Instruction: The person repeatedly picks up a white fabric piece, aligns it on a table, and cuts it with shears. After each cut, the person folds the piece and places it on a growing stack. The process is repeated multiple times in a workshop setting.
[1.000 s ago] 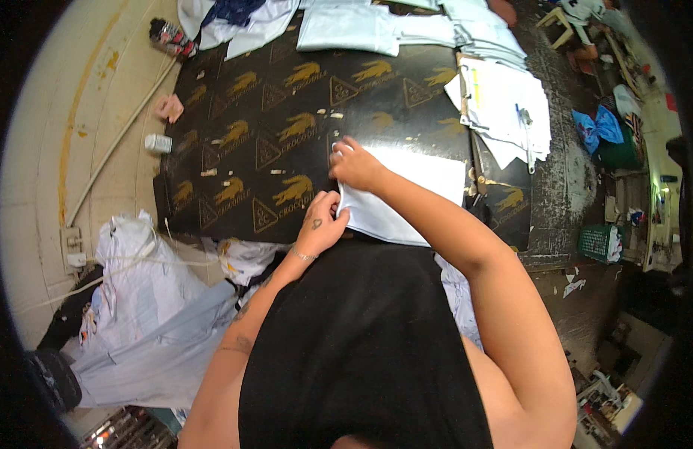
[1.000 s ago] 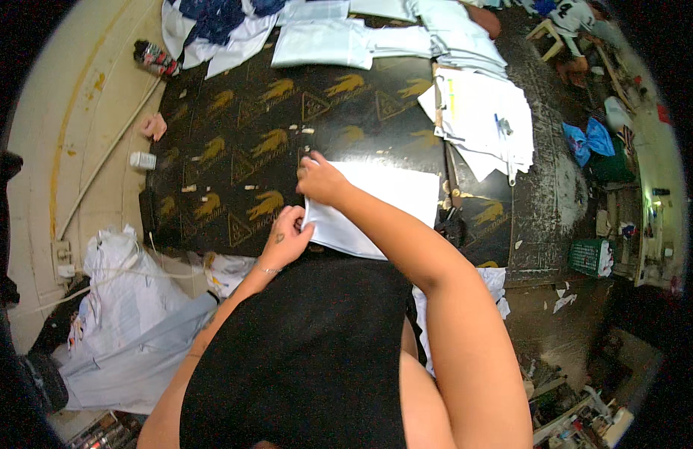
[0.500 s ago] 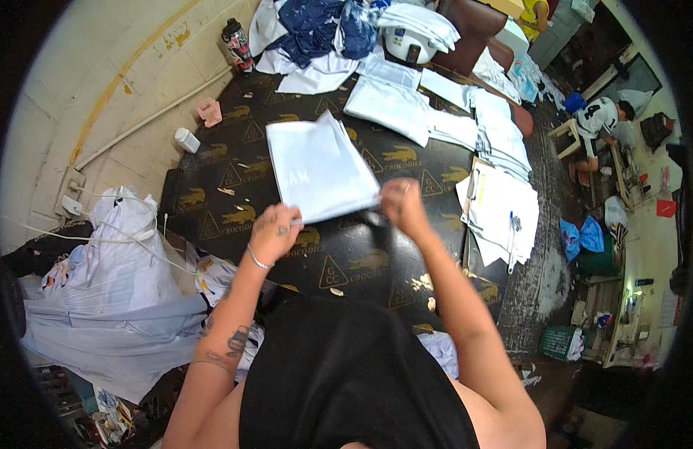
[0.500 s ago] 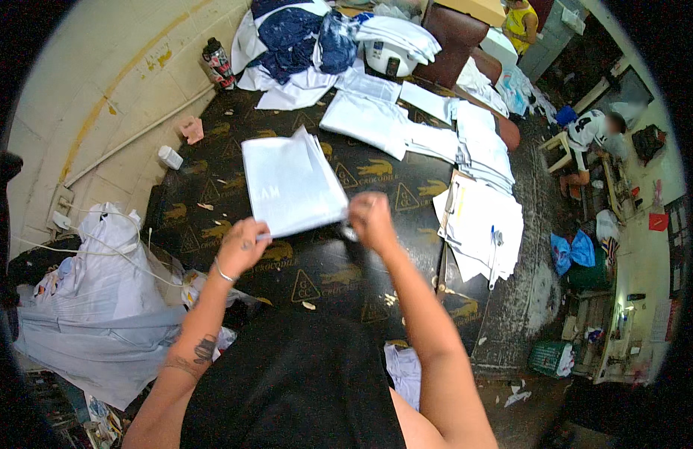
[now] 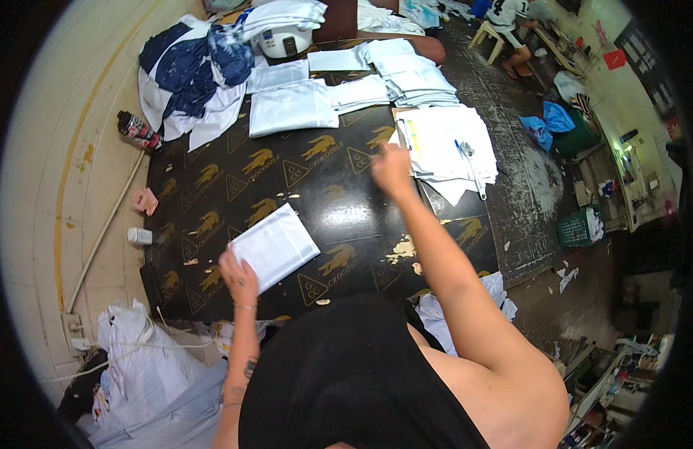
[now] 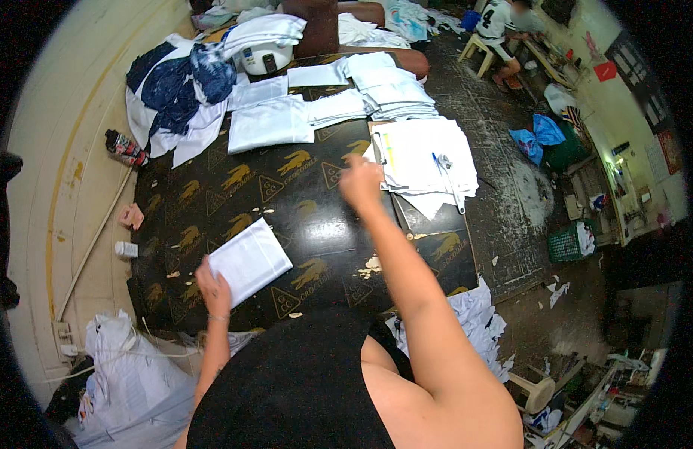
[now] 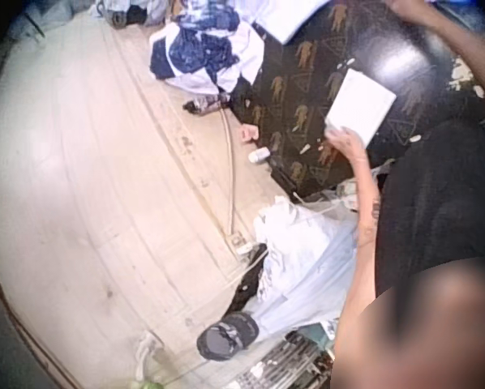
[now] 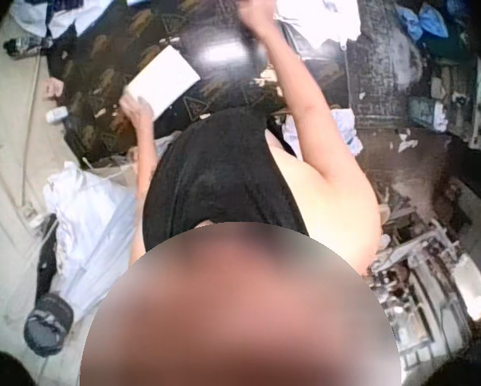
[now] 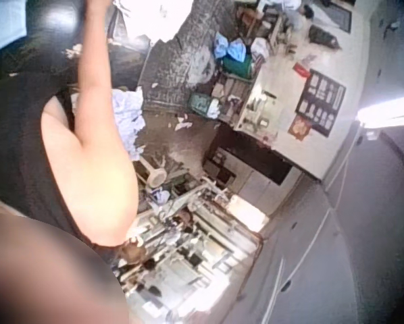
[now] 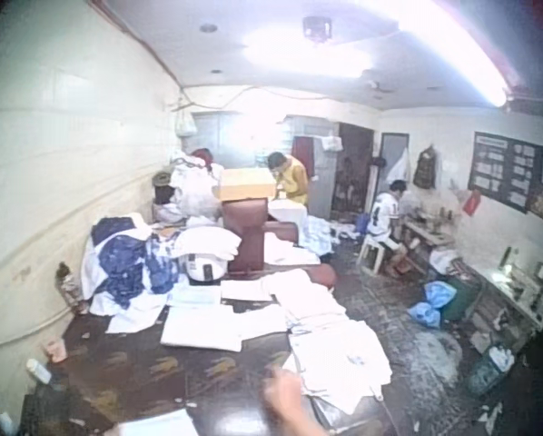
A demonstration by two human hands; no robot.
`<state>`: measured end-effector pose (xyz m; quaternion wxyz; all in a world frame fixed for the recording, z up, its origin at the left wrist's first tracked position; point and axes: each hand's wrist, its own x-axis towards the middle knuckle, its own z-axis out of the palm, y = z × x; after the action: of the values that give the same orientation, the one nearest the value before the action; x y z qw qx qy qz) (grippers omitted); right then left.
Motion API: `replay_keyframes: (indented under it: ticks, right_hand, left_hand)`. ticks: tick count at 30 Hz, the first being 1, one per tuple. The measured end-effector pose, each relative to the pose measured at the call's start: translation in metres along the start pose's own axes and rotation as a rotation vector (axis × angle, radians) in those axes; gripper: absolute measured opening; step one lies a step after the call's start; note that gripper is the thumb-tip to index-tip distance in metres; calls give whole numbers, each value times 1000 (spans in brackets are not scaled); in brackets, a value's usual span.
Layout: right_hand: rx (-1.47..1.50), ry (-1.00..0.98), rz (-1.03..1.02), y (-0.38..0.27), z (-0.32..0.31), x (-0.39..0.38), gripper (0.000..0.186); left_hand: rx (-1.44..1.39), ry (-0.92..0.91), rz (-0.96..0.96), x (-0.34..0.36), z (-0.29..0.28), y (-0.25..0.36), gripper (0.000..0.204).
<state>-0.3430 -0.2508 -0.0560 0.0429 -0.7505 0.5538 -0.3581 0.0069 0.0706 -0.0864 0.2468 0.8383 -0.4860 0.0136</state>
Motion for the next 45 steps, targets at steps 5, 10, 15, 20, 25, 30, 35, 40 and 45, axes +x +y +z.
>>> replay_keyframes:
  ticks: [5, 10, 15, 20, 25, 30, 35, 40, 45]
  right_hand:
    - [-478, -123, 582, 213, -39, -11, 59]
    - [-218, -185, 458, 235, -62, -21, 38]
    - [1160, -400, 491, 65, -20, -65, 18]
    - [1100, -1135, 296, -81, 37, -155, 25]
    - [740, -739, -16, -124, 54, -189, 17]
    - [652, -729, -124, -122, 59, -190, 15]
    - [780, -755, -24, -121, 61, -191, 15]
    - [682, -717, -47, -119, 60, -190, 15]
    - [705, -780, 2, -118, 63, -190, 16]
  left_hand:
    - [142, -132, 187, -83, 18, -7, 64]
    - [219, -159, -64, -69, -7, -17, 63]
    - [-193, -131, 266, -20, 17, 26, 49]
    - [-24, -300, 439, -21, 42, 61, 69]
    - [14, -287, 442, -29, 47, 59, 80]
    - [15, -268, 451, -29, 51, 54, 81]
    - [22, -257, 444, -30, 52, 55, 81]
    - [-4, -248, 445, -30, 51, 54, 81]
    - [13, -272, 445, -31, 52, 54, 83]
